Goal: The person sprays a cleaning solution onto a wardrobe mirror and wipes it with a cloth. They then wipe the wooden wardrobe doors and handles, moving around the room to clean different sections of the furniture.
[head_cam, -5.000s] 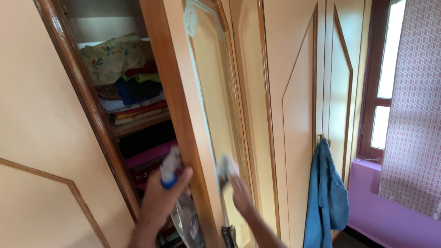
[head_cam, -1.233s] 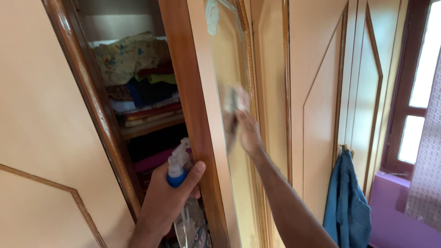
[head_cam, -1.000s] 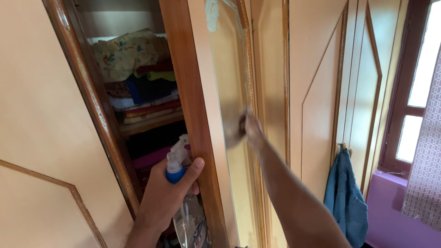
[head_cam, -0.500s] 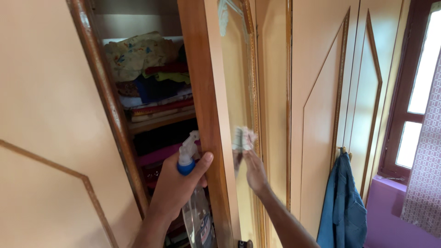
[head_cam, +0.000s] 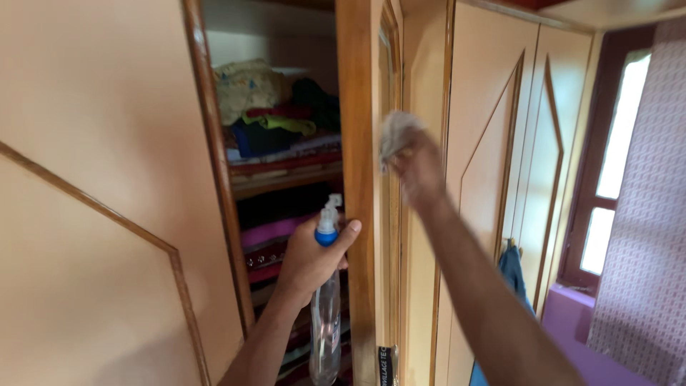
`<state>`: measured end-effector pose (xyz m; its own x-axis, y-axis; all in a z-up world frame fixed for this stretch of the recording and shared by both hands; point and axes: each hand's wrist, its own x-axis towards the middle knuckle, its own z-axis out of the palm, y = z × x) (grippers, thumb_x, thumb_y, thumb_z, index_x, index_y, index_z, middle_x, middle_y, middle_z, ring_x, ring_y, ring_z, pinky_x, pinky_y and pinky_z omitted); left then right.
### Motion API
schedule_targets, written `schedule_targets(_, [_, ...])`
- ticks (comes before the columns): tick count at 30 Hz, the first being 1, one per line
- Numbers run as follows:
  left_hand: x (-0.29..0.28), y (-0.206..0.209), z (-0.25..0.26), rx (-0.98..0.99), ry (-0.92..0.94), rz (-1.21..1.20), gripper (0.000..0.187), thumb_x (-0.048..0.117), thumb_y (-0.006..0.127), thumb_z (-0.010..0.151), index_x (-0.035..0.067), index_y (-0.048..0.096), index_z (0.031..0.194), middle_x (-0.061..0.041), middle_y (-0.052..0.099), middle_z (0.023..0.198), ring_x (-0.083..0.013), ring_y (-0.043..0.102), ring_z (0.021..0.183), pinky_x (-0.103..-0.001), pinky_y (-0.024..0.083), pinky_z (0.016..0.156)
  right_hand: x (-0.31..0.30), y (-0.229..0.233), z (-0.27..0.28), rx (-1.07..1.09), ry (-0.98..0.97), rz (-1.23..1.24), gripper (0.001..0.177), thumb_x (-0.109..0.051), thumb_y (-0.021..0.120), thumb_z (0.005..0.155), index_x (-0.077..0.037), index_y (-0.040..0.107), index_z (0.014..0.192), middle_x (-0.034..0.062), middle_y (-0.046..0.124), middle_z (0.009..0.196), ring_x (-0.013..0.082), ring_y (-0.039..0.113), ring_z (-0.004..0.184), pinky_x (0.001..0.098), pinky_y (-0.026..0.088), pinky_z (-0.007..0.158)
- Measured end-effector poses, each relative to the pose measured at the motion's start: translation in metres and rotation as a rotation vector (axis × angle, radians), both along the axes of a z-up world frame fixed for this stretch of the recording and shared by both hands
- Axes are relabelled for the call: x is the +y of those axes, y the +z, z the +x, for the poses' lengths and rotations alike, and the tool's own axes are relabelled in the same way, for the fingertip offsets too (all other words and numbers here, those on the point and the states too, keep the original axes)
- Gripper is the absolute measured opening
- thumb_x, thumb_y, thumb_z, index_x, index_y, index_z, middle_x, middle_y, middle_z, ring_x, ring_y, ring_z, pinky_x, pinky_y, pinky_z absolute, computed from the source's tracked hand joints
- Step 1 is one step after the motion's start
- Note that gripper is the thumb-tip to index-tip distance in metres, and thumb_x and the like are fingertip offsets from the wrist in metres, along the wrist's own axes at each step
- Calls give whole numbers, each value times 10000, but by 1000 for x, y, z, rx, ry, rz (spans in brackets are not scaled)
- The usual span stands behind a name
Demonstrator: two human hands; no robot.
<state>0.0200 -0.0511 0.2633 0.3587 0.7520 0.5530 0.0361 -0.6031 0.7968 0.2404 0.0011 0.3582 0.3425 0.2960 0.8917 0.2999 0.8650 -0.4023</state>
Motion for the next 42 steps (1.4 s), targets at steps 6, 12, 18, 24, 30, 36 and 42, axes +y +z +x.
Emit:
schedule_targets(6, [-1,13,-25,3,-21,-50,399,432,705,885,85,715,1082,3,663,725,-103,628,541,-280,567,521,-57,91,-24,-396,-596,266,482,-299,276,1206,-61,408,1604,210,413,1653,366,475,1491,562,424,1223])
schedule_targets(12, [-8,-3,-64,-64,-16,-133,413,411,741,885,45,720,1077,1,638,736,-85,617,561,-266,575,533,-89,18,-59,-899,-1060,289,518,-148,483,1086,-25,386,1580,215,372,1640,449,337,1525,564,396,1205])
schedule_targets(18, [-8,-26,-85,2,-10,-164,423,425,749,867,67,724,1090,-7,642,694,-112,612,516,-284,537,499,-102,-176,-59,-1364,-1196,256,378,-108,626,1088,24,544,1433,229,623,1363,288,698,1089,421,594,945])
schedule_targets(24, [-2,-16,-103,-11,-14,-98,434,427,765,862,48,726,1069,-46,626,691,-135,597,516,-305,518,491,-119,-198,-44,-1574,-711,273,430,-239,520,1020,-123,525,1434,112,723,1249,269,722,1124,513,581,997])
schedule_targets(30, [-8,71,-109,52,17,121,327,425,724,880,131,732,1025,8,694,722,-113,665,546,-297,588,522,-92,18,-39,-1325,-944,-141,620,-423,543,999,-190,432,1562,145,687,1090,290,639,1032,457,541,960])
schedule_targets(36, [-27,132,-122,33,111,241,301,422,744,892,127,737,949,5,670,683,-112,668,553,-289,584,538,-98,175,-46,-1192,-1473,488,494,-351,545,1130,-182,471,1587,99,480,1628,346,430,1502,502,378,1224])
schedule_targets(42, [-21,115,-121,-38,82,222,292,372,765,891,84,723,910,-4,615,642,-111,624,490,-285,550,473,-90,155,-47,-994,-1211,240,518,-272,508,1159,-155,392,1651,105,381,1623,312,375,1510,461,425,1248])
